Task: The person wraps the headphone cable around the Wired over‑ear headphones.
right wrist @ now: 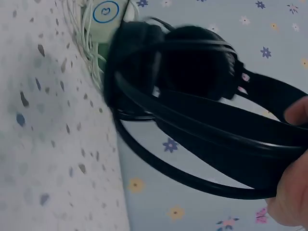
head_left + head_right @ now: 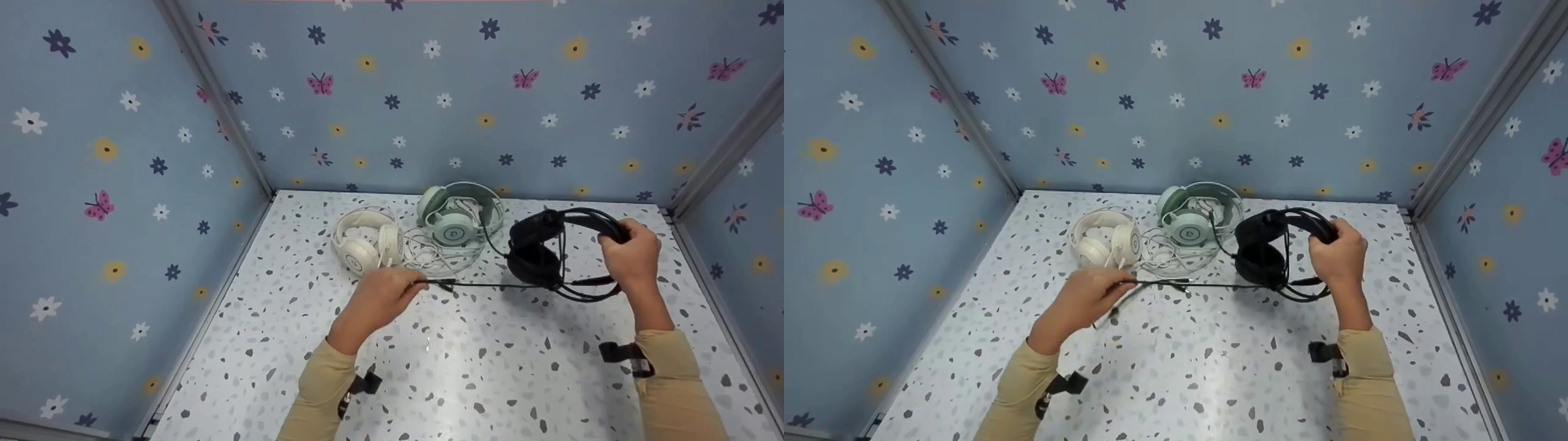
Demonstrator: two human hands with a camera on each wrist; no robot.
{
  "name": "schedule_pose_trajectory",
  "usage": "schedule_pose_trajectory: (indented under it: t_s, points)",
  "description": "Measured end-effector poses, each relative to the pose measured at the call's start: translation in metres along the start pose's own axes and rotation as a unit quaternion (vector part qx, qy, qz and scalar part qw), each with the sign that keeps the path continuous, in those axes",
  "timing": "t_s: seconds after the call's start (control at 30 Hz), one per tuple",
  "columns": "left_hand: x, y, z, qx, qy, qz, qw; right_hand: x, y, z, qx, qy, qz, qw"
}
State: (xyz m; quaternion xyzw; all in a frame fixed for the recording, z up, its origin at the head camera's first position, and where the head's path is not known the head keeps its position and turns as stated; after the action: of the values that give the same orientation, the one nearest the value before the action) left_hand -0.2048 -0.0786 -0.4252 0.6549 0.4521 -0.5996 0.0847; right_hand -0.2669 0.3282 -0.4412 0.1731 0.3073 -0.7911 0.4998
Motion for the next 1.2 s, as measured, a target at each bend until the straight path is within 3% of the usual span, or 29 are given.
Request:
schedule_pose_trajectory:
  t_s: [0.07, 0.17, 0.33, 0.43, 0.53, 0.6, 0.67, 0.73, 0.83, 0.9, 0.93, 0.97, 1.0, 1.07, 1.13, 1.2]
  points:
    - [-0.018, -0.010, 0.001, 0.024, -0.030, -0.034, 0.9987, 0.004, 0.003, 0.005, -0.035, 0.020, 0.059, 0.997]
    - [-0.043, -0.028, 0.000, 0.062, -0.062, -0.080, 0.9929, 0.011, 0.008, 0.014, -0.089, 0.027, 0.143, 0.985]
    - [-0.068, -0.059, 0.004, 0.117, -0.067, -0.106, 0.9852, 0.020, 0.021, 0.033, -0.142, -0.028, 0.282, 0.949]
    - [-0.075, -0.071, 0.013, 0.122, -0.046, -0.102, 0.9862, 0.025, 0.032, 0.051, -0.166, -0.102, 0.361, 0.912]
    - [-0.075, -0.078, 0.026, 0.111, -0.011, -0.084, 0.9902, 0.029, 0.044, 0.067, -0.200, -0.197, 0.423, 0.862]
    - [-0.071, -0.080, 0.035, 0.101, 0.018, -0.069, 0.9923, 0.031, 0.052, 0.075, -0.218, -0.257, 0.451, 0.826]
    - [-0.067, -0.081, 0.042, 0.084, 0.056, -0.055, 0.9934, 0.034, 0.058, 0.081, -0.235, -0.291, 0.464, 0.803]
    - [-0.065, -0.082, 0.045, 0.074, 0.097, -0.051, 0.9912, 0.039, 0.061, 0.082, -0.236, -0.296, 0.465, 0.800]
    - [-0.068, -0.085, 0.043, 0.077, 0.161, -0.057, 0.9823, 0.049, 0.063, 0.077, -0.210, -0.271, 0.458, 0.821]
    - [-0.069, -0.088, 0.044, 0.077, 0.186, -0.058, 0.9778, 0.054, 0.064, 0.071, -0.196, -0.269, 0.458, 0.824]
    - [-0.067, -0.090, 0.047, 0.071, 0.196, -0.054, 0.9766, 0.056, 0.066, 0.070, -0.197, -0.281, 0.461, 0.819]
    - [-0.064, -0.091, 0.051, 0.060, 0.204, -0.047, 0.9759, 0.056, 0.068, 0.070, -0.198, -0.302, 0.469, 0.806]
    - [-0.058, -0.092, 0.058, 0.041, 0.218, -0.035, 0.9745, 0.057, 0.069, 0.070, -0.201, -0.335, 0.481, 0.785]
    - [-0.040, -0.092, 0.070, -0.002, 0.250, 0.006, 0.9683, 0.058, 0.071, 0.072, -0.196, -0.429, 0.507, 0.721]
    - [-0.017, -0.088, 0.083, -0.045, 0.292, 0.047, 0.9542, 0.061, 0.073, 0.073, -0.171, -0.530, 0.537, 0.634]
    - [0.007, -0.080, 0.092, -0.079, 0.339, 0.082, 0.9338, 0.066, 0.073, 0.071, -0.139, -0.616, 0.550, 0.547]
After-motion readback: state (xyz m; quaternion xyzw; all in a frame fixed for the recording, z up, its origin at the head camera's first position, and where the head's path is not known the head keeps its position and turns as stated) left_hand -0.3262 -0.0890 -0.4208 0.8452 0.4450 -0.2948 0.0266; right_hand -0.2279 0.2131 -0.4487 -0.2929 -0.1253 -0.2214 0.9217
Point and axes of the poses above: each hand's wrist, its own y-axis away from the middle knuckle, its own x-axis out of the palm, z = x × y, the point moved 6 cm from there along -y, towards the middle knuckle, and after that the axes turned 1 degree about z, right-handed, at the moved point
